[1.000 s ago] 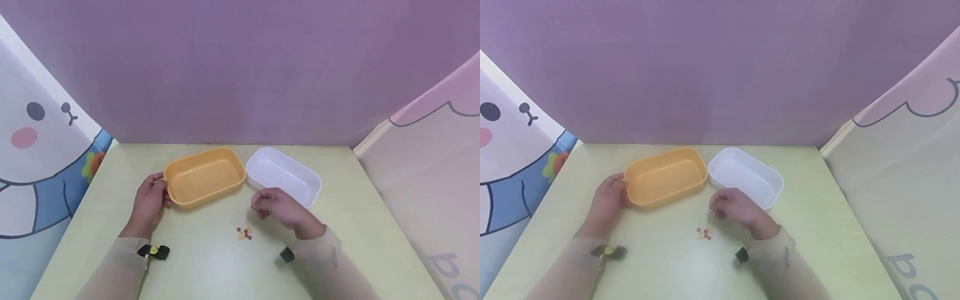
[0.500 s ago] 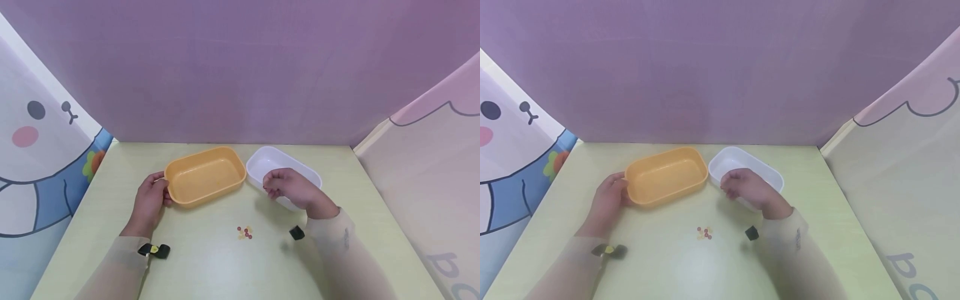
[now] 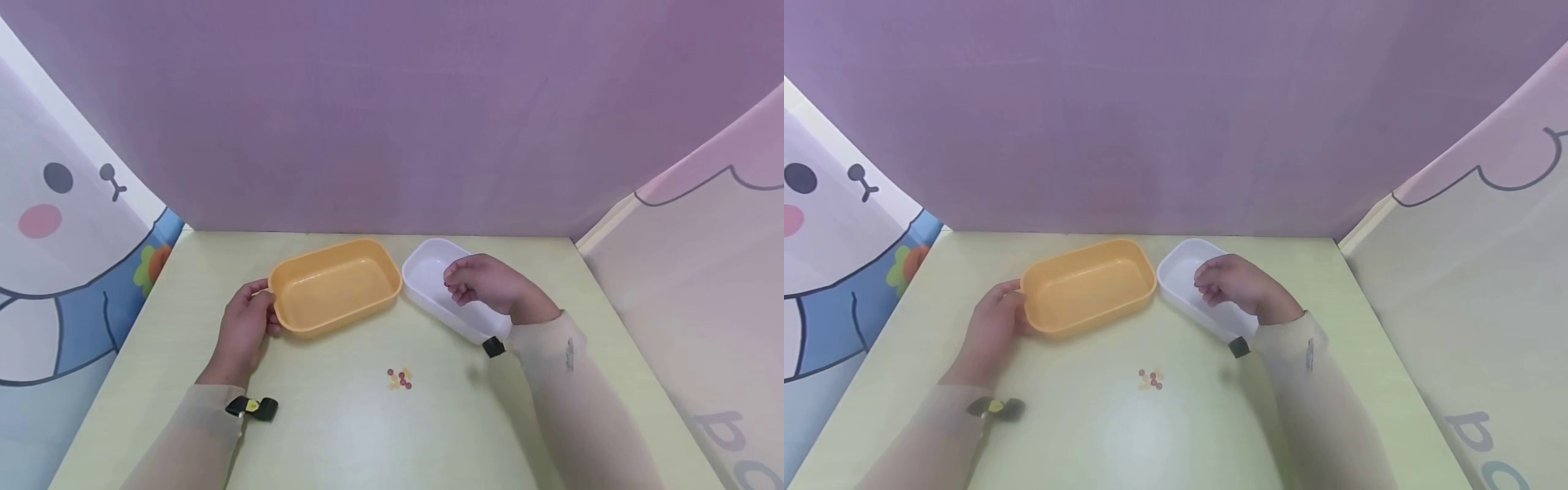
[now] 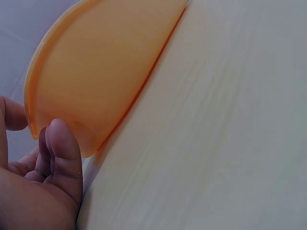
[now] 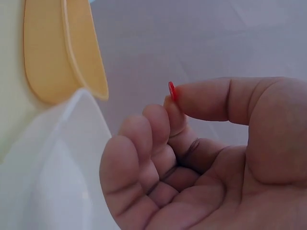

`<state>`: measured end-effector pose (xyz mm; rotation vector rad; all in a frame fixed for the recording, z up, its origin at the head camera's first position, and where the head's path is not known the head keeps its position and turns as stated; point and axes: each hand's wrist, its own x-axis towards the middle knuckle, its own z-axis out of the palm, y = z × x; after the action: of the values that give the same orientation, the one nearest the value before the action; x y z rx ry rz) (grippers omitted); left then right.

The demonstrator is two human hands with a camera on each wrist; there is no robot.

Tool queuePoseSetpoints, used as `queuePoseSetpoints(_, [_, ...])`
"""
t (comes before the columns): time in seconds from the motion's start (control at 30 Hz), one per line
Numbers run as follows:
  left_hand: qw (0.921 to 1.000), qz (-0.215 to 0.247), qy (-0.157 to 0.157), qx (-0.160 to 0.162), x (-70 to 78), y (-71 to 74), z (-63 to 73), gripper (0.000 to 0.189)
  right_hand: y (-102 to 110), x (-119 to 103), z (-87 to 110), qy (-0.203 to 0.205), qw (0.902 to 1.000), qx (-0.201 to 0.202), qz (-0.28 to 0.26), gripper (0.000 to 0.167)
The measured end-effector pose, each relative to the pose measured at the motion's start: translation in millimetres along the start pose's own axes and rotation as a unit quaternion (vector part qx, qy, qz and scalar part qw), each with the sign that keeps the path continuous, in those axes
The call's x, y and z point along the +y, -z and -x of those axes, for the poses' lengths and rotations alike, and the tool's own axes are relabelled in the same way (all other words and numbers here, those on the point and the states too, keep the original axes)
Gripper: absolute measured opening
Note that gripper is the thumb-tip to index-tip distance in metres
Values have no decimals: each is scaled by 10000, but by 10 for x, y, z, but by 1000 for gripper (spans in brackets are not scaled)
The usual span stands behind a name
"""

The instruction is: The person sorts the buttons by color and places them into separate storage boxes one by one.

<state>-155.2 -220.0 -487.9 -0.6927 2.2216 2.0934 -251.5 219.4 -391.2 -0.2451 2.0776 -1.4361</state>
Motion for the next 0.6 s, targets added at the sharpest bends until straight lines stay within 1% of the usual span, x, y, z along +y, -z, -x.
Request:
queuePoseSetpoints(0.17, [10000,24,-24,-6,-7,4,-1,51,118,54,-80,-176,9997,50,-157,15])
queuePoseSetpoints(0.27, [10000,46,-41,-10,-10,6,-3,51,190,78,-120,-291,9994,102,-155,17])
queuePoseSetpoints(0.43, [10000,61,-49,-2,-8,4,-4,51,292,129,-185,-490,9984,203,-172,24])
queuePoseSetpoints(0.6, [9999,102,-85,-1,-14,-2,-8,50,363,194,-237,-638,9974,252,-199,26])
